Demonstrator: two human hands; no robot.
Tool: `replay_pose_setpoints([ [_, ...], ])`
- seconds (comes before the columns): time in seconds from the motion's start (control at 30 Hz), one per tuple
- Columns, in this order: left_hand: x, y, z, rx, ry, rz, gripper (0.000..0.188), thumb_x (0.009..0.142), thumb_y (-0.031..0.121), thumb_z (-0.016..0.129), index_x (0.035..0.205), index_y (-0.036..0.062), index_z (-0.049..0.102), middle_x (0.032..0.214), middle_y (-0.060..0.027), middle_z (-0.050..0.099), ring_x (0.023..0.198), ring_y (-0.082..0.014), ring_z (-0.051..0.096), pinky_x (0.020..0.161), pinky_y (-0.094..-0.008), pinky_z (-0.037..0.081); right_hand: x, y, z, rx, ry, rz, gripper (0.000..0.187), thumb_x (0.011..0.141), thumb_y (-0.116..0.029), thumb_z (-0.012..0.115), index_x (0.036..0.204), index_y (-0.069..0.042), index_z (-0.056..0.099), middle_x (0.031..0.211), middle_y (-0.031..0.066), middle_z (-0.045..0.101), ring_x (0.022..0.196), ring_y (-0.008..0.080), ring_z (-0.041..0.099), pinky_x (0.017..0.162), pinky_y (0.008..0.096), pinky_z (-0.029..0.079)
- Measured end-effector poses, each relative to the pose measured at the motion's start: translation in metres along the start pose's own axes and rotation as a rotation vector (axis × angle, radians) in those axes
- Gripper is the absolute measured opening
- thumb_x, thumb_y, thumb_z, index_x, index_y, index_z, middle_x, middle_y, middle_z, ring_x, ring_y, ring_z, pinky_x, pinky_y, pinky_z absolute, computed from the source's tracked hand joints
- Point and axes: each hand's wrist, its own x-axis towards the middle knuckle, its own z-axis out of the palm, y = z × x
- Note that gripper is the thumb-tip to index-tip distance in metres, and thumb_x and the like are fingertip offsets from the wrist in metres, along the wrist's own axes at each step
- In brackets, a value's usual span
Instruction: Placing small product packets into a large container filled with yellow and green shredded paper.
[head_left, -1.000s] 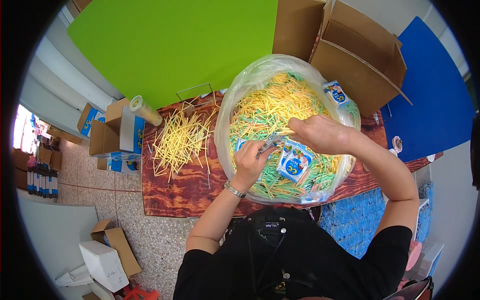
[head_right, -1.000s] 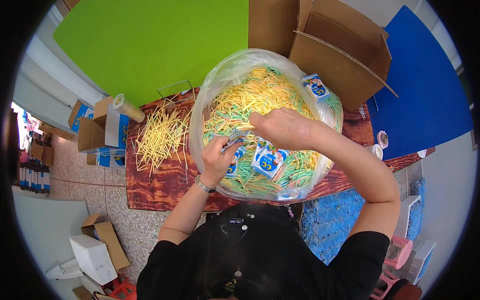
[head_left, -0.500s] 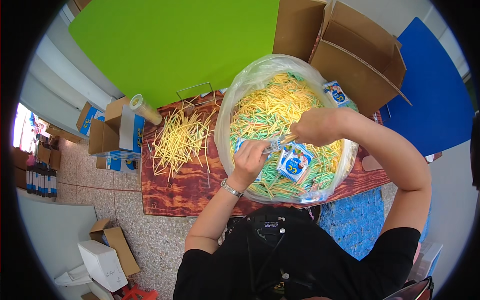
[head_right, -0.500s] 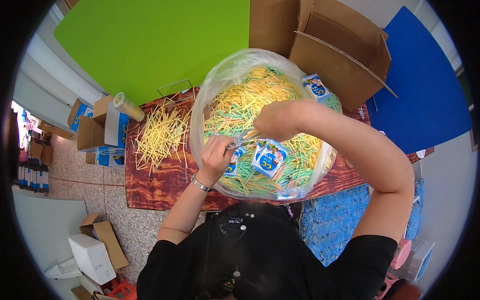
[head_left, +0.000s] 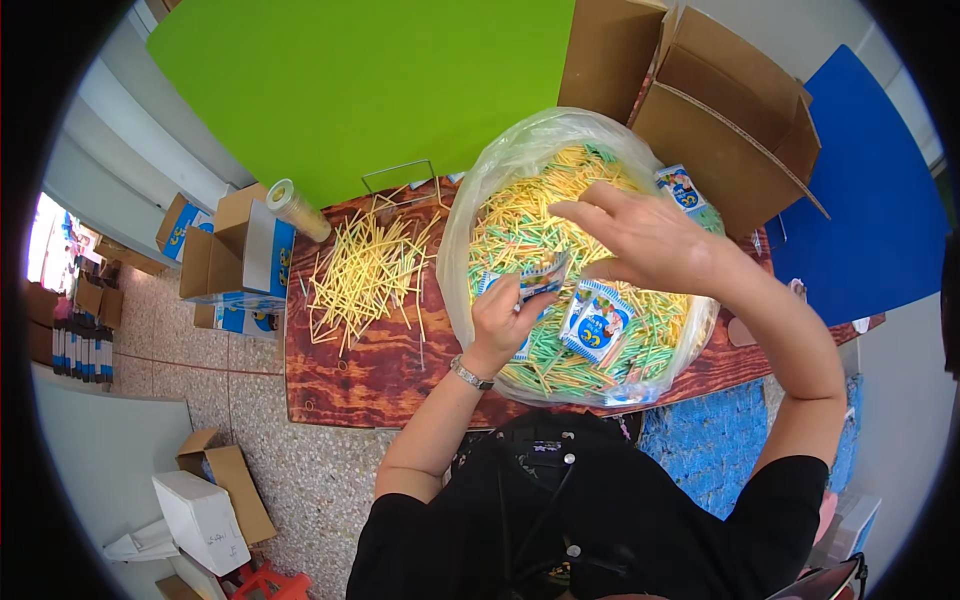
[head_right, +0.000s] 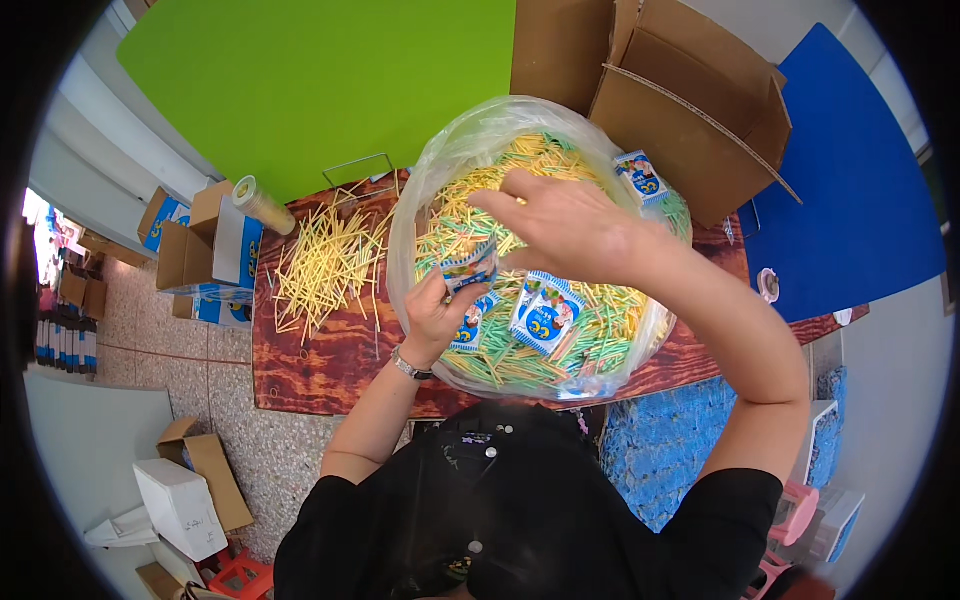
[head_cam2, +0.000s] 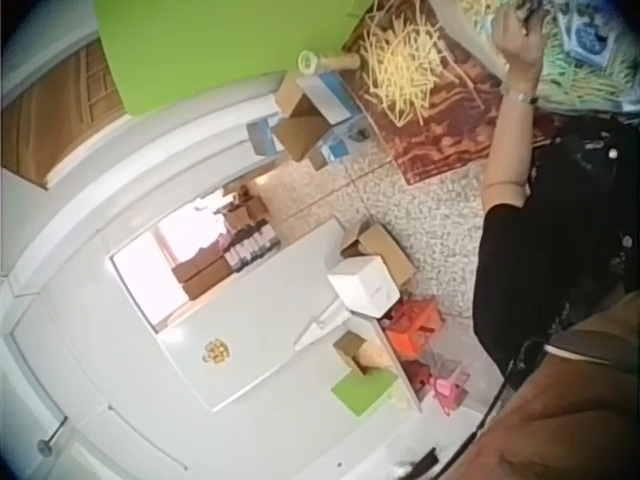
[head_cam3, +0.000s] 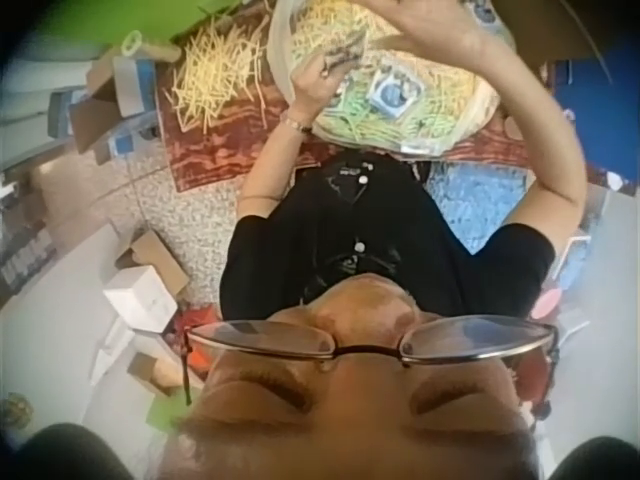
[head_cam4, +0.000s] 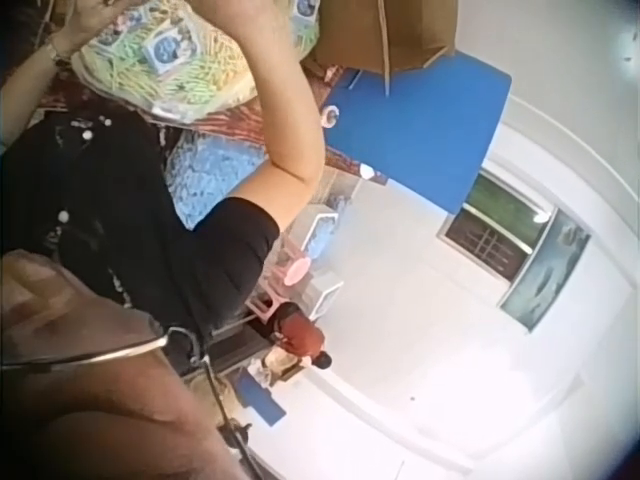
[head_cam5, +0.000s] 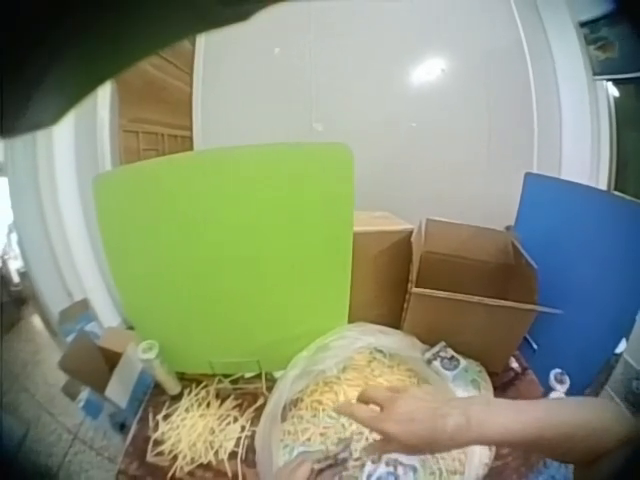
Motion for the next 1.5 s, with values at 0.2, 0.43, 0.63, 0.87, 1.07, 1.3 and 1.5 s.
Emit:
replay_pose_setpoints([
  [0.2,-0.004,0.0,-0.013,-0.062,-0.111,-0.075,0.024,0.077,0.008,0.077,0.098,0.0004,0.067,0.083,-0.0093,0.066,0.068,-0.0177,0.062,0.06,-0.0297,0.048,-0.013,-0.01,0.073,0.252,0.111,0.035,0.056,0.083,-0.019,0.069,0.134,-0.01,0.046,0.088,0.016,0.065,0.073,0.0344,0.065,0.061,0.0436,0.053],
  [0.43,-0.057,-0.022,-0.037,-0.038,0.012,-0.293,0.014,0.083,0.001,0.069,0.097,-0.0011,0.066,0.083,-0.0091,0.067,0.069,-0.0119,0.063,0.056,-0.0269,0.048,-0.027,-0.022,0.179,0.401,0.139,0.2,0.038,0.083,-0.021,0.07,0.117,-0.011,0.056,0.078,0.0143,0.067,0.068,0.0348,0.066,0.06,0.0449,0.052],
  [0.63,-0.087,-0.028,-0.023,0.185,-0.451,-0.075,0.017,0.082,0.012,0.071,0.095,0.0032,0.064,0.088,-0.0127,0.065,0.081,-0.0313,0.063,0.071,-0.0382,0.05,-0.024,-0.024,0.24,0.193,0.105,0.22,0.036,0.081,-0.023,0.07,0.114,-0.014,0.058,0.085,0.0093,0.067,0.076,0.029,0.065,0.063,0.0407,0.052],
  [0.87,-0.088,-0.038,-0.01,0.363,-0.601,-0.149,0.022,0.083,0.016,0.069,0.099,0.0036,0.062,0.089,-0.0137,0.061,0.087,-0.033,0.06,0.075,-0.0414,0.049,-0.129,-0.013,0.186,0.022,0.268,0.473,0.031,0.076,-0.033,0.074,0.094,-0.012,0.06,0.081,0.0073,0.061,0.072,0.0272,0.063,0.058,0.0387,0.05],
  [1.07,-0.078,-0.035,0.008,0.333,-0.799,-0.045,0.022,0.082,0.019,0.069,0.097,0.0052,0.061,0.088,-0.0123,0.06,0.083,-0.0309,0.062,0.068,-0.041,0.052,-0.16,-0.059,0.228,0.176,0.131,0.508,0.039,0.079,-0.045,0.07,0.086,-0.009,0.058,0.074,0.0089,0.059,0.065,0.0284,0.062,0.055,0.0396,0.049],
  [1.3,-0.085,-0.055,0.02,0.255,-0.696,-0.14,0.014,0.086,0.013,0.064,0.095,0.0029,0.063,0.087,-0.0158,0.062,0.08,-0.035,0.063,0.07,-0.0416,0.051,-0.116,-0.08,0.25,0.235,0.095,0.034,0.03,0.083,-0.021,0.059,0.112,-0.013,0.056,0.091,0.001,0.058,0.079,0.0209,0.06,0.06,0.0329,0.052],
  [1.5,-0.071,-0.05,0.002,0.067,-0.674,-0.35,0.023,0.094,0.02,0.058,0.107,0.0028,0.064,0.094,-0.012,0.067,0.082,-0.0251,0.065,0.073,-0.0368,0.051,-0.107,-0.06,0.246,0.189,-0.16,-0.058,0.029,0.083,-0.015,0.061,0.112,-0.012,0.061,0.095,0.0035,0.065,0.078,0.0211,0.061,0.066,0.0302,0.052],
])
